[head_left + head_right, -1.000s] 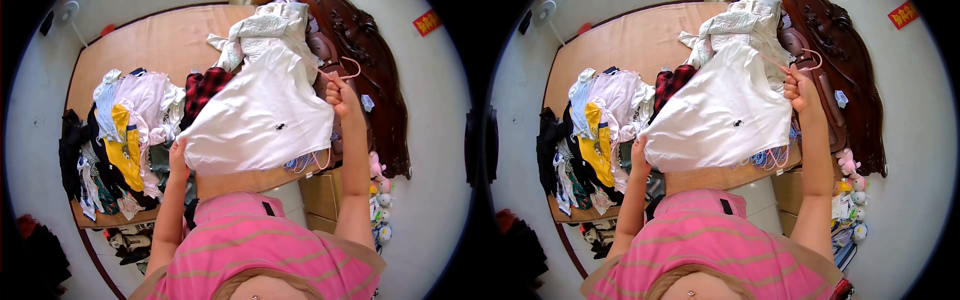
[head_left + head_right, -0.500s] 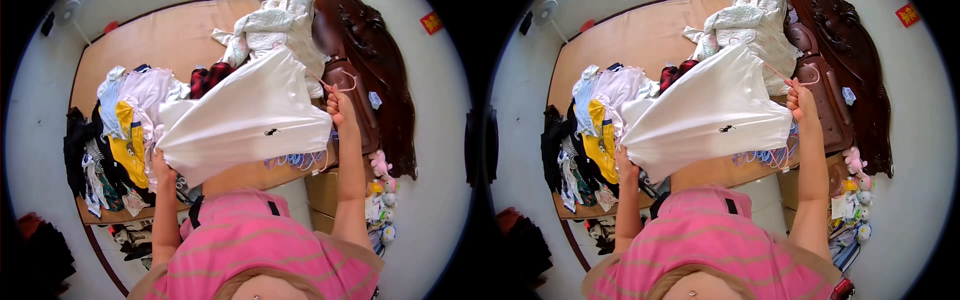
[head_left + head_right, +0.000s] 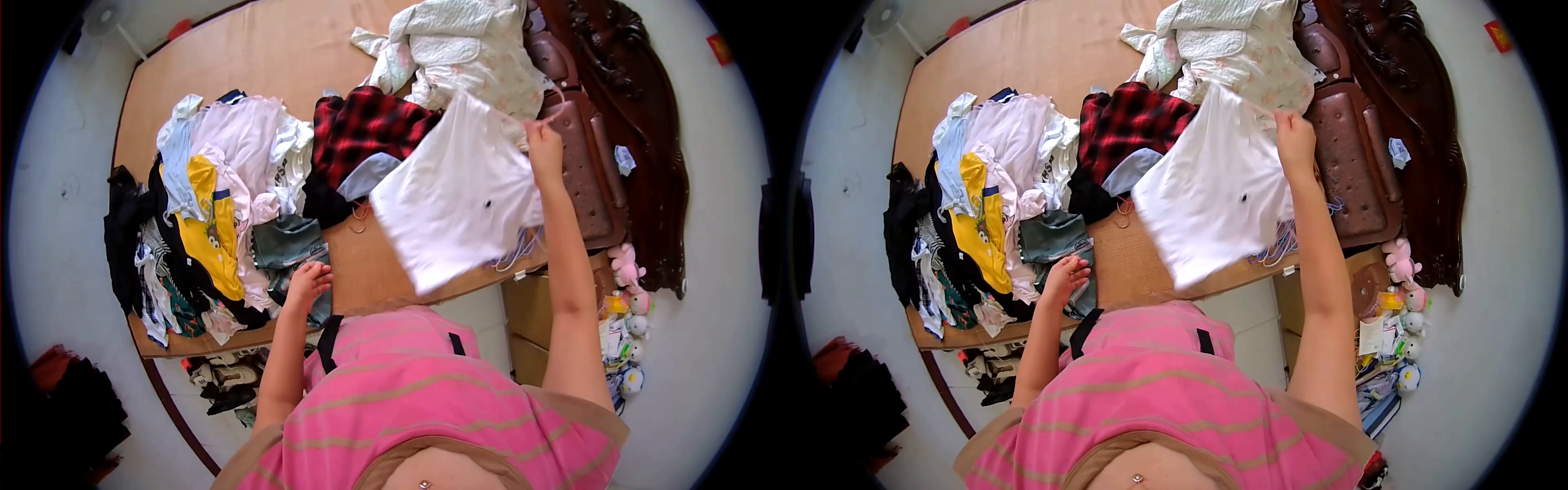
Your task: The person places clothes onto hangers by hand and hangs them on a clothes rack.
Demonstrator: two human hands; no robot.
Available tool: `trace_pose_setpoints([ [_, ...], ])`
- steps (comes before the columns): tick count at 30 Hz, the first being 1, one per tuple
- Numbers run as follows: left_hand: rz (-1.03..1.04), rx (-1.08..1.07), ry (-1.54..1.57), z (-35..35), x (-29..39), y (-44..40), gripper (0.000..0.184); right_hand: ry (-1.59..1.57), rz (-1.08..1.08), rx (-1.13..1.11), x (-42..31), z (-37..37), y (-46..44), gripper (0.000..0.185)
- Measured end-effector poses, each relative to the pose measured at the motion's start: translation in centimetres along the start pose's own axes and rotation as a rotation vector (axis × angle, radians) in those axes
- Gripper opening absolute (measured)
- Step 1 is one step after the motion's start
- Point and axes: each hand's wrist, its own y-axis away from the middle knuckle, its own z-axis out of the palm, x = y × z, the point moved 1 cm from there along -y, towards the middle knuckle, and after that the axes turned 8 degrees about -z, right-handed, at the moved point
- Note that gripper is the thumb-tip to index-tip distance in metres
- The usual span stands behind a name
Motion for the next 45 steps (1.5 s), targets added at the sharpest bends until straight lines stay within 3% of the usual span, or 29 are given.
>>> trace_pose_setpoints([
  [1,0.015,-0.018,0.014,0.1,0.1,-0.3,0.018,0.124,-0.088,0.016,-2.1,0.2,-1.2,0.029],
  [3,0.015,-0.035,0.026,0.1,-0.1,-1.0,0.017,0.148,-0.134,0.063,-7.1,1.1,-2.6,0.026],
  [5,0.025,0.025,-0.009,0.2,-0.4,-3.0,0.016,0.071,-0.322,0.163,-11.5,4.3,-3.5,0.022],
  [7,0.008,0.028,0.002,0.2,-1.6,-5.2,0.015,0.099,-0.429,0.095,-11.6,8.2,-2.9,0.019],
  [9,0.023,-0.019,0.013,0.5,-2.9,-7.0,0.013,-0.113,-0.557,0.053,-11.2,13.5,-0.6,0.016],
  [13,-0.008,0.02,-0.026,2.7,-4.0,-7.7,0.015,0.003,-0.763,-0.405,-6.2,25.0,6.2,0.014],
  [18,-0.014,0.066,-0.026,3.1,-6.2,-8.6,0.015,0.075,-0.774,-0.787,4.8,37.6,18.8,0.007],
  [20,-0.079,0.069,-0.094,2.1,-7.5,-8.9,0.016,0.2,-0.843,-0.839,8.1,39.3,22.2,0.005],
  [24,-0.149,0.066,-0.102,0.3,-9.1,-9.3,0.017,0.369,-0.843,-0.776,7.0,40.3,23.4,0.008],
  [29,-0.184,0.117,-0.071,-0.7,-9.7,-9.8,0.014,0.312,-0.935,-0.789,7.5,41.8,23.0,0.003],
  [36,-0.03,0.064,-0.088,1.5,-6.8,-9.2,0.015,0.279,-1.089,-0.798,4.7,38.9,19.0,0.003],
  [39,0.081,0.055,-0.128,3.1,-5.1,-8.6,0.014,0.092,-0.936,-0.605,1.3,34.7,14.6,0.009],
  [42,0.221,0.049,-0.22,5.4,-2.8,-6.9,0.015,-0.351,-0.544,-0.496,-4.7,26.2,8.7,0.02],
  [45,0.46,0.015,-0.275,9.6,1.6,-3.7,0.017,-0.53,-0.153,-0.509,-9.8,16.6,5.5,0.014],
])
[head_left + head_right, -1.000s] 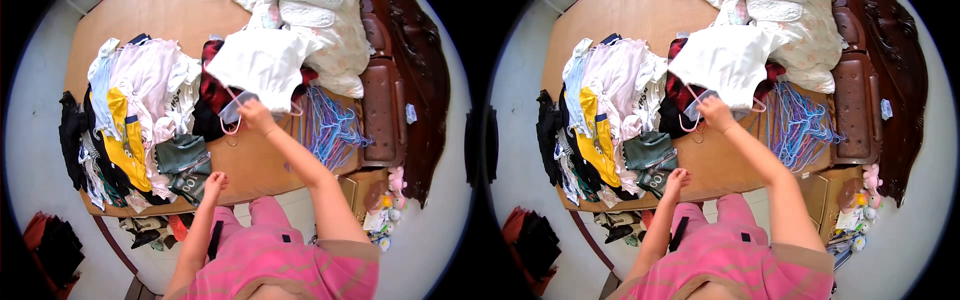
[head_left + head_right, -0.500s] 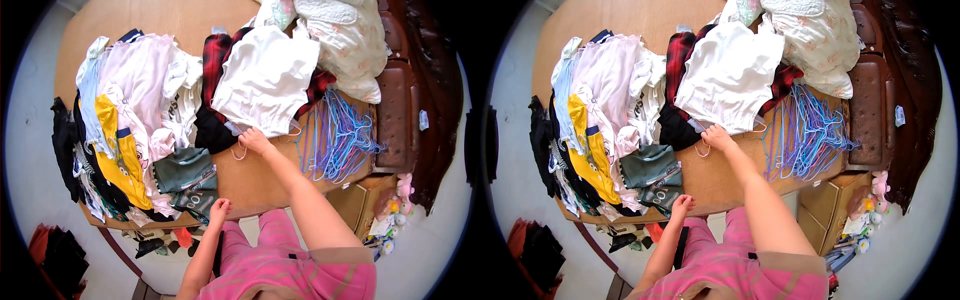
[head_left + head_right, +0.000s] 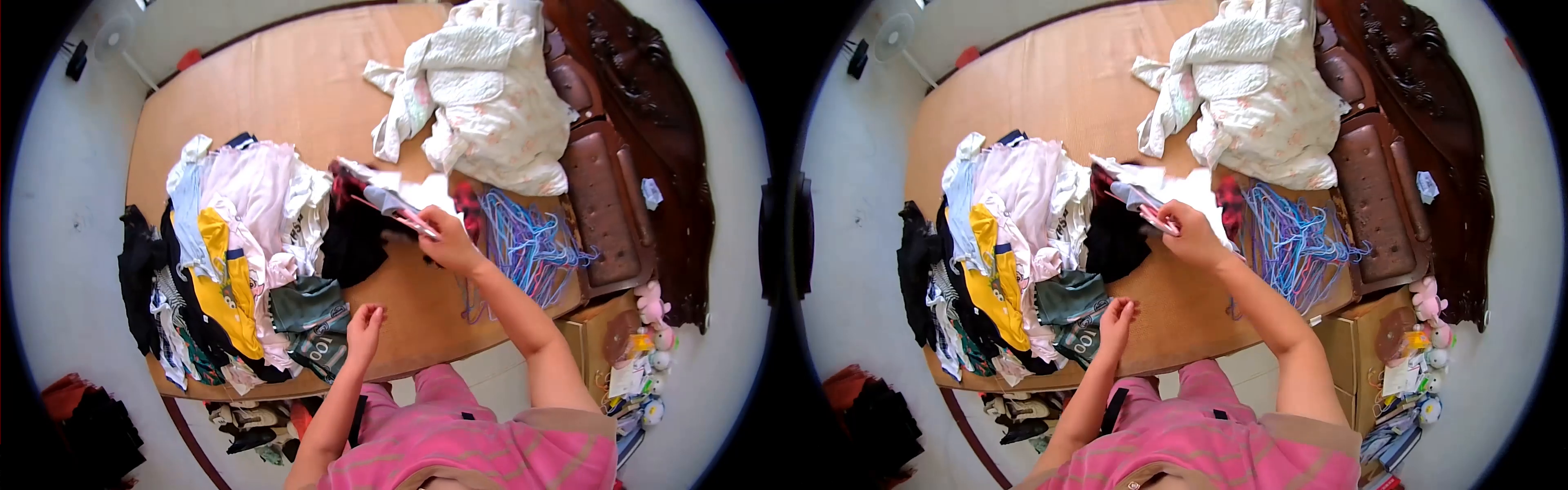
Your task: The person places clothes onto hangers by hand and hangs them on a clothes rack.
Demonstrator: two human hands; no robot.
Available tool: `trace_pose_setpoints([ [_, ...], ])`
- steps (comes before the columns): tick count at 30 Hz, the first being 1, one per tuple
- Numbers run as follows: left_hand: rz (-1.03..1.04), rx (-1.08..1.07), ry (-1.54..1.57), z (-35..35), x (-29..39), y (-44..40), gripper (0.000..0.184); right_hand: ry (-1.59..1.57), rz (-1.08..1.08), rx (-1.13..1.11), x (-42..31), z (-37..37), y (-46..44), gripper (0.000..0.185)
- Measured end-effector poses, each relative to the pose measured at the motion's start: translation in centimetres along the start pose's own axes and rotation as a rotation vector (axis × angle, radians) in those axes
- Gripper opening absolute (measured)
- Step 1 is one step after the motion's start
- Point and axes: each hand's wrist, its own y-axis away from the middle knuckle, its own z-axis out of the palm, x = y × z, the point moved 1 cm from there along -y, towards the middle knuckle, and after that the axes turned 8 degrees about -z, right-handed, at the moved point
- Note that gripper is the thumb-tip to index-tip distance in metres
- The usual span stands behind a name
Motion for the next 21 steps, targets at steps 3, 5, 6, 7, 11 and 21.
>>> trace_pose_setpoints([
  [3,0.275,-0.016,0.071,3.6,8.8,3.1,0.018,0.033,-0.237,0.117,-6.6,-6.7,1.6,0.017],
  [5,0.532,-0.049,0.032,5.9,13.0,5.5,0.019,-0.611,0.113,0.1,-11.0,-10.8,3.3,0.025],
  [6,0.553,-0.054,0.031,7.1,14.9,7.0,0.019,-0.604,0.092,0.104,-13.1,-12.5,4.0,0.025],
  [7,0.632,-0.085,-0.02,8.5,16.7,8.9,0.021,-0.732,0.117,0.12,-15.0,-14.0,4.7,0.03],
  [11,0.786,-0.177,-0.078,13.8,20.3,15.0,0.035,-0.994,0.143,0.09,-18.7,-16.4,8.1,0.035],
  [21,0.384,-0.617,0.207,17.5,17.3,19.8,0.057,-1.184,0.129,0.392,-21.7,-13.5,17.4,0.033],
])
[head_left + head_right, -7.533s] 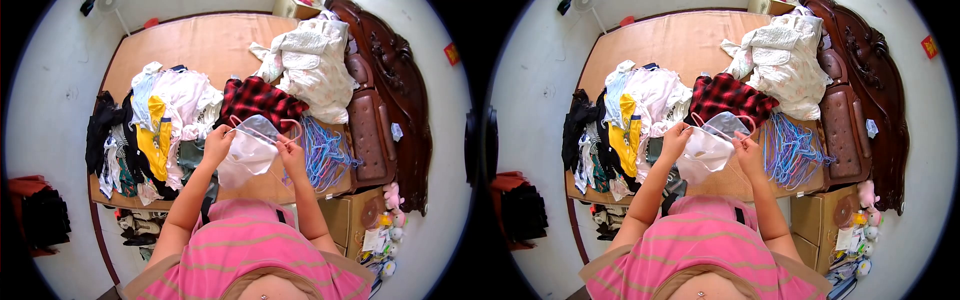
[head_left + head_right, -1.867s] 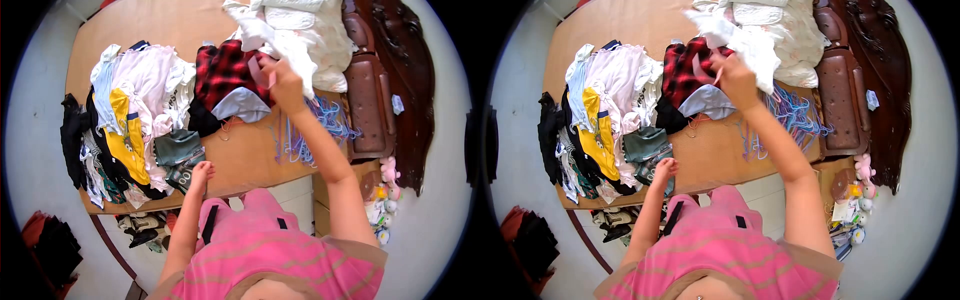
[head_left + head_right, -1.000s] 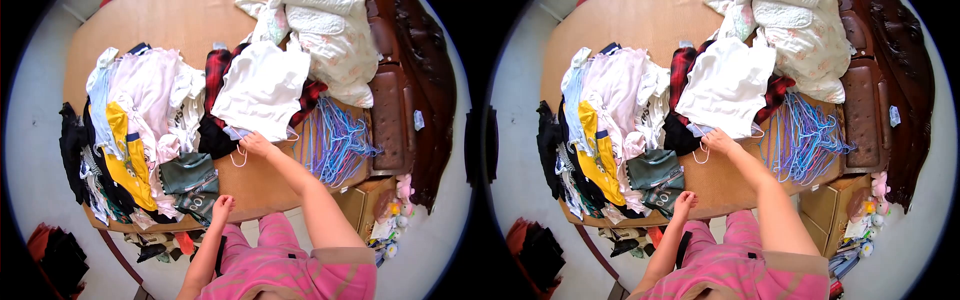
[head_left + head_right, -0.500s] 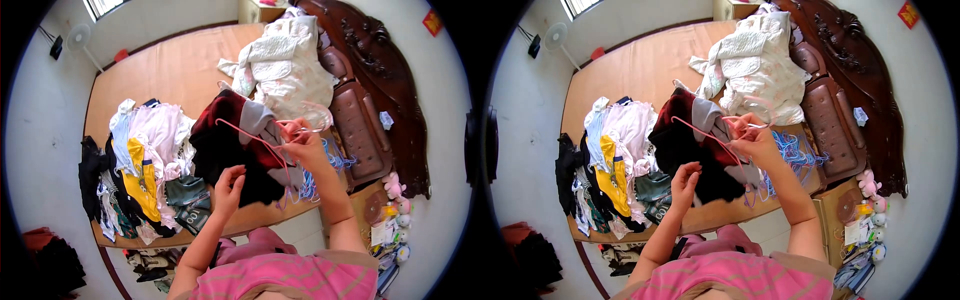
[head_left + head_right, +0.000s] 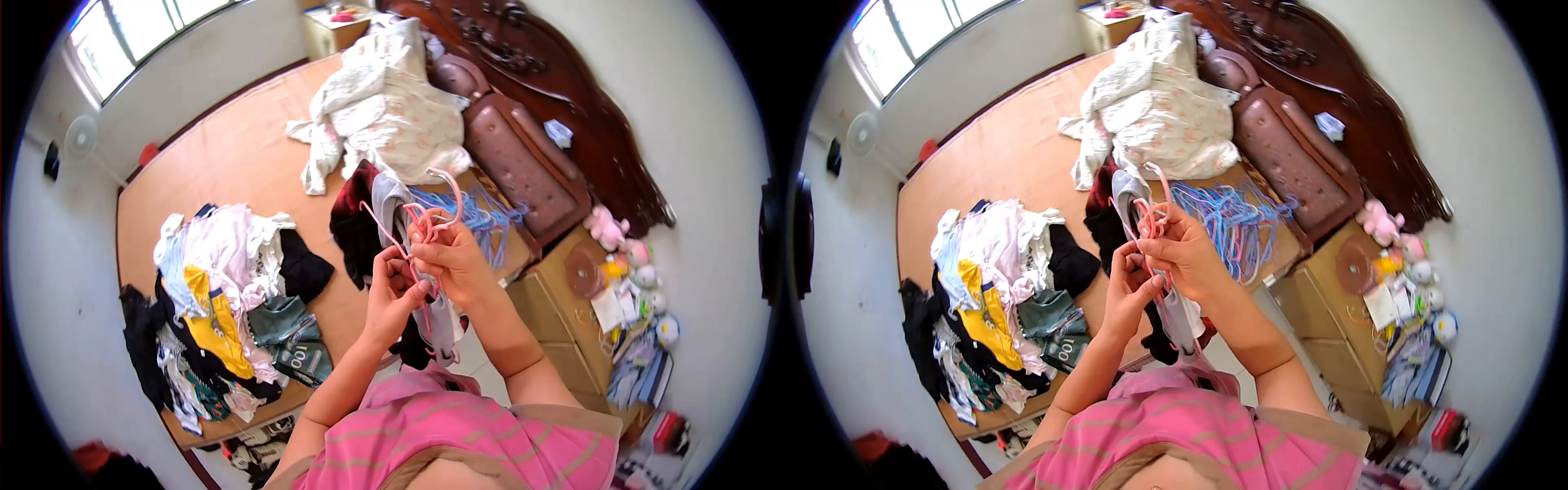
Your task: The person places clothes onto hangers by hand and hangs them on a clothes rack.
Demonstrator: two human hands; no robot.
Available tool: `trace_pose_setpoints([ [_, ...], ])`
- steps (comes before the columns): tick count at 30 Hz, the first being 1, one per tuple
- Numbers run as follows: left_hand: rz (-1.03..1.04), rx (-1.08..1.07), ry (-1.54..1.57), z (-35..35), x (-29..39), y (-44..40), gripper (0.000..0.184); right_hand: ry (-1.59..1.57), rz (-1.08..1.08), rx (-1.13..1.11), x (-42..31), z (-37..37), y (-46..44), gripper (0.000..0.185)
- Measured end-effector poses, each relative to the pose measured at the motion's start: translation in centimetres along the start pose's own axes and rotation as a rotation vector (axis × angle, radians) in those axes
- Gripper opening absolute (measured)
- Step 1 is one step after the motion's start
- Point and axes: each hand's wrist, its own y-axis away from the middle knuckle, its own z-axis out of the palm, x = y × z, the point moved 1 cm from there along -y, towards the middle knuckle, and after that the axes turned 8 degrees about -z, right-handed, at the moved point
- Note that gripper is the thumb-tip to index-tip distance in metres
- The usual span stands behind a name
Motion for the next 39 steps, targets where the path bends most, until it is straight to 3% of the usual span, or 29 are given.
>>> trace_pose_setpoints([
  [3,-0.037,-0.091,0.04,0.4,-0.9,1.7,0.043,0.082,-0.125,0.133,0.3,0.9,4.0,0.032],
  [6,-0.164,-0.139,-0.024,0.7,-1.9,3.8,0.01,0.229,-0.297,0.297,0.7,1.8,8.5,0.035],
  [13,-0.288,-0.399,-0.172,2.0,-3.1,9.5,0.017,0.448,-0.643,0.605,2.5,3.7,18.6,0.04],
  [15,-0.271,-0.463,-0.153,3.1,-3.7,11.3,0.017,0.423,-0.733,0.752,2.4,3.8,21.8,0.038],
  [17,-0.103,-0.5,-0.179,4.5,-3.8,12.9,0.019,0.448,-0.789,0.819,2.6,3.9,25.5,0.035],
  [19,-0.144,-0.59,-0.168,6.4,-3.4,14.8,0.022,0.466,-0.789,0.934,3.4,4.0,29.1,0.032],
  [23,-0.433,-0.849,-0.176,10.7,-4.3,19.7,0.026,0.374,-0.904,1.109,5.2,4.6,36.1,0.029],
  [25,-0.337,-0.955,-0.489,13.0,-5.8,22.7,0.025,0.404,-0.963,1.2,5.6,5.1,39.9,0.027],
  [27,-0.366,-1.05,-0.487,15.0,-7.9,26.2,0.027,0.434,-1.026,1.187,5.8,5.8,43.9,0.025],
  [29,-0.239,-1.181,-0.698,16.8,-10.1,30.0,0.028,0.458,-1.086,1.28,6.1,6.4,48.4,0.023],
  [31,-0.226,-1.251,-0.676,19.2,-10.9,34.2,0.03,0.466,-1.09,1.389,6.3,7.1,53.2,0.024],
  [33,-0.405,-1.379,-0.695,22.2,-10.4,38.4,0.028,0.51,-1.115,1.472,6.5,8.0,58.2,0.025],
  [35,-0.421,-1.463,-0.626,24.4,-12.1,42.3,0.026,0.562,-1.143,1.55,6.6,8.8,63.1,0.026],
  [37,-0.535,-1.507,-0.581,26.5,-13.6,46.0,0.024,0.814,-1.119,1.76,7.0,9.9,68.0,0.029],
  [39,-0.588,-1.566,-0.543,28.6,-15.5,49.6,0.022,0.82,-1.14,1.915,7.7,11.3,73.3,0.029],
])
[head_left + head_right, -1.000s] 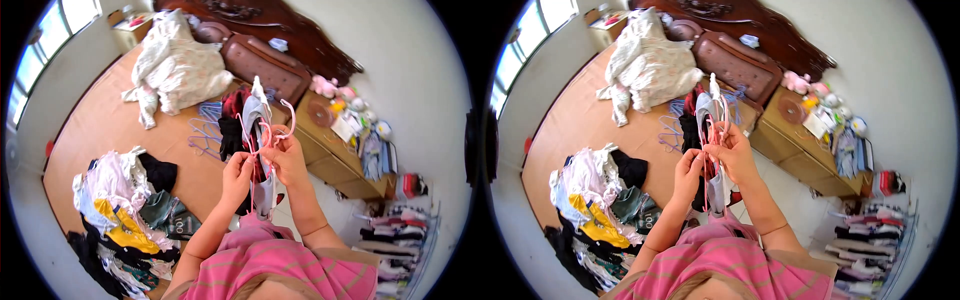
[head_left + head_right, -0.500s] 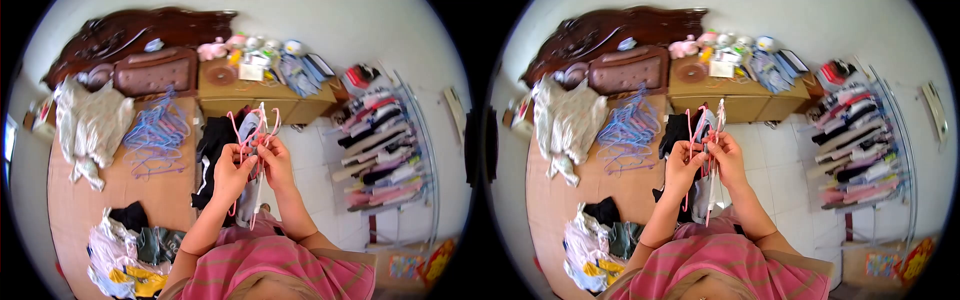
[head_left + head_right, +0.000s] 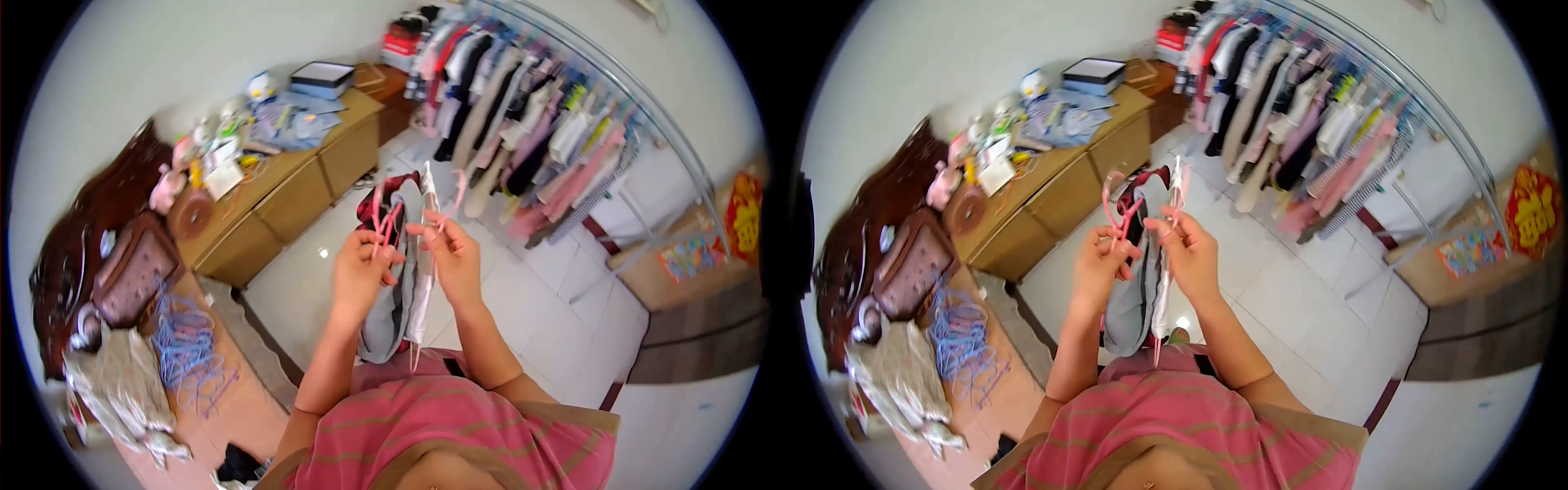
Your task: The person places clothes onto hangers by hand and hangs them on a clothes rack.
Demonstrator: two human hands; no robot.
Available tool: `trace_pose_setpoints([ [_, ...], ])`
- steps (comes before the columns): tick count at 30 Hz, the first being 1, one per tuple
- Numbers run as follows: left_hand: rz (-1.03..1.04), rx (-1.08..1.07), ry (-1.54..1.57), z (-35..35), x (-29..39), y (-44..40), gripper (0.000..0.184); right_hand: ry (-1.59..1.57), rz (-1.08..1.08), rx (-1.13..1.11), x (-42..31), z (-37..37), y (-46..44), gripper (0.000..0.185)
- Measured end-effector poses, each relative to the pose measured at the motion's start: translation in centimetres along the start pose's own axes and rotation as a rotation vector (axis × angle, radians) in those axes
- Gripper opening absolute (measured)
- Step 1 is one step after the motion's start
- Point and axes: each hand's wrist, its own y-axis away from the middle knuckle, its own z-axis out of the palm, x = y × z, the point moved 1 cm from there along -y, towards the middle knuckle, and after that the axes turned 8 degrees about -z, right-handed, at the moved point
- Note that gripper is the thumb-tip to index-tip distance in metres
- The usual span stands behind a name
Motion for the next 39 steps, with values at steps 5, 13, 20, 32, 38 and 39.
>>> trace_pose_setpoints([
  [5,-0.018,-0.201,0.131,10.2,1.1,-5.7,0.018,0.196,0.002,0.3,-1.5,-11.9,-1.8,0.029],
  [13,-0.059,-0.691,-0.006,26.4,-0.6,-9.5,0.012,-0.02,0.038,0.6,-0.9,-21.9,-0.8,0.039],
  [20,0.442,-0.807,-0.442,38.4,-0.2,-10.0,0.013,-0.174,-0.014,0.927,-2.0,-31.5,1.0,0.043],
  [32,0.578,-0.978,-0.245,59.0,1.1,-17.5,0.009,0.116,-0.124,1.357,-6.2,-47.8,-5.9,0.036],
  [38,0.41,-1.088,-0.185,67.0,2.7,-20.3,0.012,0.201,-0.223,1.327,-7.1,-54.2,-9.8,0.04],
  [39,0.412,-1.099,-0.223,68.1,3.2,-21.0,0.013,0.211,-0.213,1.319,-7.6,-55.1,-11.0,0.039],
])
